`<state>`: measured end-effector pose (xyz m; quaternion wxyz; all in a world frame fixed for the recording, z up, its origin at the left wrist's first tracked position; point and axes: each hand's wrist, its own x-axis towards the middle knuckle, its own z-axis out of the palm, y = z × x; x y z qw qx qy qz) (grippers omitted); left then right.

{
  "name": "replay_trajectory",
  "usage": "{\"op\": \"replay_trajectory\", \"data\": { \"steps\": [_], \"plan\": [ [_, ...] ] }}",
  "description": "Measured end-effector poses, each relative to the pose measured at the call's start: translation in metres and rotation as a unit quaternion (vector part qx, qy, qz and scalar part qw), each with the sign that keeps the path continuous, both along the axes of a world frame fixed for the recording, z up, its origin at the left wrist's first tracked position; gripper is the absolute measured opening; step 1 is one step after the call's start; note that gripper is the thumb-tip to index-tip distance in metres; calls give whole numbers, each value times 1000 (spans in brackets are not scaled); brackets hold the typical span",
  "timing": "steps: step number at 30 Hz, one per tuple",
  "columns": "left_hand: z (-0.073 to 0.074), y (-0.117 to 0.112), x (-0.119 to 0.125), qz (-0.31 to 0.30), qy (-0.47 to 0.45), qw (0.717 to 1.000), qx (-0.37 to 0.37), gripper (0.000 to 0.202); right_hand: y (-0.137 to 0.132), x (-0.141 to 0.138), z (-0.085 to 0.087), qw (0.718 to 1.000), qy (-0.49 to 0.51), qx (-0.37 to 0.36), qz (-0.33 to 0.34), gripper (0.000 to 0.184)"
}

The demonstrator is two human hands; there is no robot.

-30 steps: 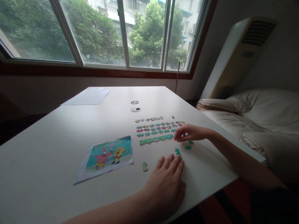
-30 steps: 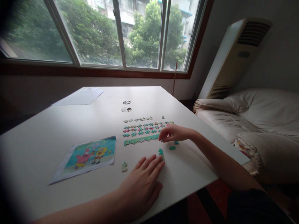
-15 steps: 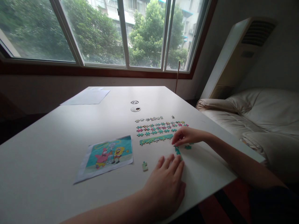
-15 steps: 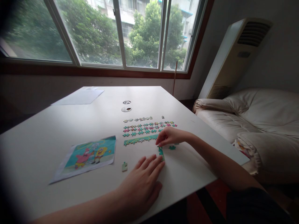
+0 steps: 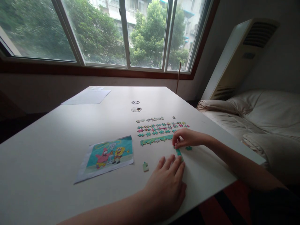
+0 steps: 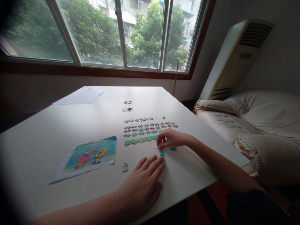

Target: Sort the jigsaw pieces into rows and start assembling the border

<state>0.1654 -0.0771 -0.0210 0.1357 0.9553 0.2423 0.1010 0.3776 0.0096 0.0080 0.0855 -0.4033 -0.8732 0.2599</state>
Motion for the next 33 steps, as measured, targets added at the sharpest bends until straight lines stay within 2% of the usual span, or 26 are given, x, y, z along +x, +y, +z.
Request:
{"op": "replay_trajectory", "data": {
  "steps": [4,9,12,15,19,24,33],
  "plan": [
    [0,1,0,2,0,1000,0,48,1,8,10,1000,7,9,-17,27],
    [-3,2,-2,-4,3,1000,-2,49,11,50,25,994,-35,5,-105,27],
    [-4,2,-3,-5,2,1000,-2,50,17,76,24,985,-96,-29,-138,27],
    [-3,1,-3,-4,-2,1000,1,49,19,91,20,975,-139,-81,-151,30],
    [-3,1,-3,0,-2,1000,6,48,20,91,16,973,-149,-84,-156,32],
    [-5,1,-3,0,3,1000,4,50,22,76,13,982,-113,-88,-124,37],
    [-6,1,-2,3,6,1000,6,52,24,67,6,985,-87,-122,-89,31]
  ]
}}
